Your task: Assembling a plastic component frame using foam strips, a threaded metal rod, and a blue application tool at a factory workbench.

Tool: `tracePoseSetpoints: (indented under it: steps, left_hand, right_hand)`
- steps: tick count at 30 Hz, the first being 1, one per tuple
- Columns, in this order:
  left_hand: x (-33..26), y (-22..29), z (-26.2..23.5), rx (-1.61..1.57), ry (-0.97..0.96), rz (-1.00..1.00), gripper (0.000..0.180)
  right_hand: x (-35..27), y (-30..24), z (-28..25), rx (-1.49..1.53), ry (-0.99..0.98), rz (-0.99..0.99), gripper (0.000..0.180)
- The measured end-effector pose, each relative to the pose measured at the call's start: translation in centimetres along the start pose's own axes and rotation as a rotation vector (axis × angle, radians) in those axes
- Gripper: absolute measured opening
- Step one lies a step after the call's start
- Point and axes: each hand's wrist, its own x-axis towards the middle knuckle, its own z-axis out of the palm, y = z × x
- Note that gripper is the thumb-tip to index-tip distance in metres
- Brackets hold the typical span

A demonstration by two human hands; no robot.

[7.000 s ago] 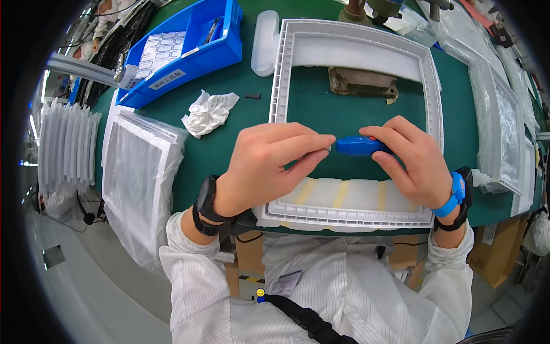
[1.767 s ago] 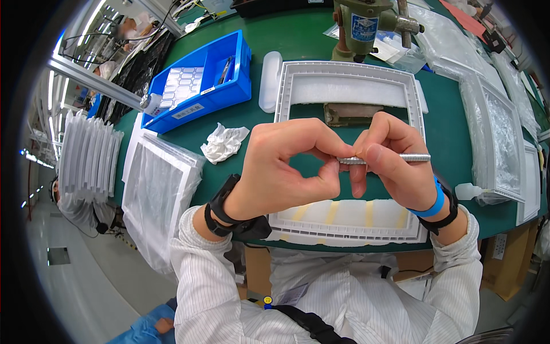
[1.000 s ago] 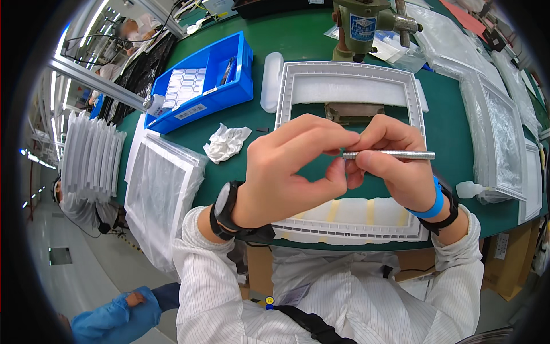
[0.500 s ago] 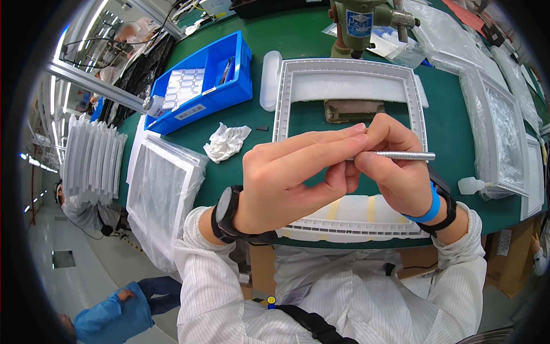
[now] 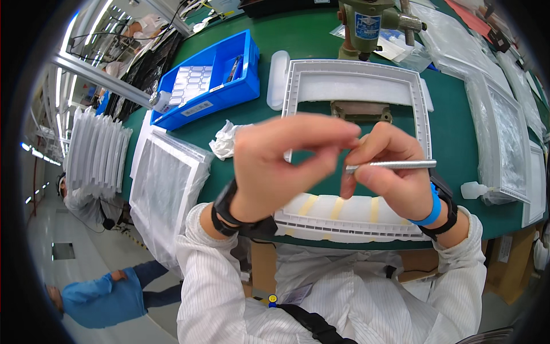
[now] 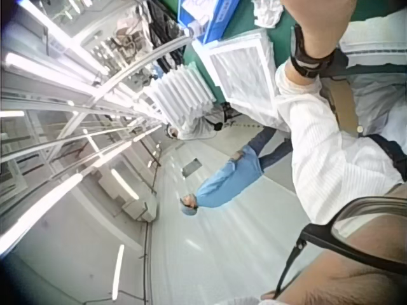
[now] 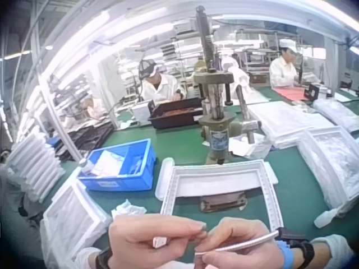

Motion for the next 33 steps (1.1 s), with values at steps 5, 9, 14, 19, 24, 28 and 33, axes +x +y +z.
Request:
tracePoseSetpoints:
  steps: [5,9,14,19,24,28,33]
  left_hand:
    - [1.0,-3.3,-5.1,-0.131,0.1,-0.428,0.016]
    - [-0.7,-6.5,-6.8,-0.075,0.026,-0.528,0.014]
    - [-0.3,-8.0,-7.8,0.401,-0.308,-0.209,0.013]
    - [0.0,-8.5,-8.2,0.494,-0.462,-0.091,0.014]
    - [0.8,-8.6,-8.0,0.534,-0.569,0.041,0.016]
    - [1.1,-8.5,-8.2,0.517,-0.595,0.075,0.018]
    - [0.8,-7.7,-7.7,0.544,-0.584,-0.034,0.021]
  right_hand:
    - [0.8,-0.8,-1.6,0.053,0.137,-0.103,0.012]
    - [1.1,-0.7,-1.8,0.112,0.232,-0.056,0.014]
    - [1.0,-0.7,-2.1,0.086,0.235,-0.075,0.015]
    - [1.1,-0.9,-1.5,0.009,0.273,-0.056,0.014]
    - [1.0,-0.8,-1.6,0.022,0.273,-0.065,0.016]
    - [1.0,-0.7,-1.5,0.007,0.272,-0.068,0.016]
    - [1.0,-0.7,-1.7,-0.006,0.266,-0.089,0.016]
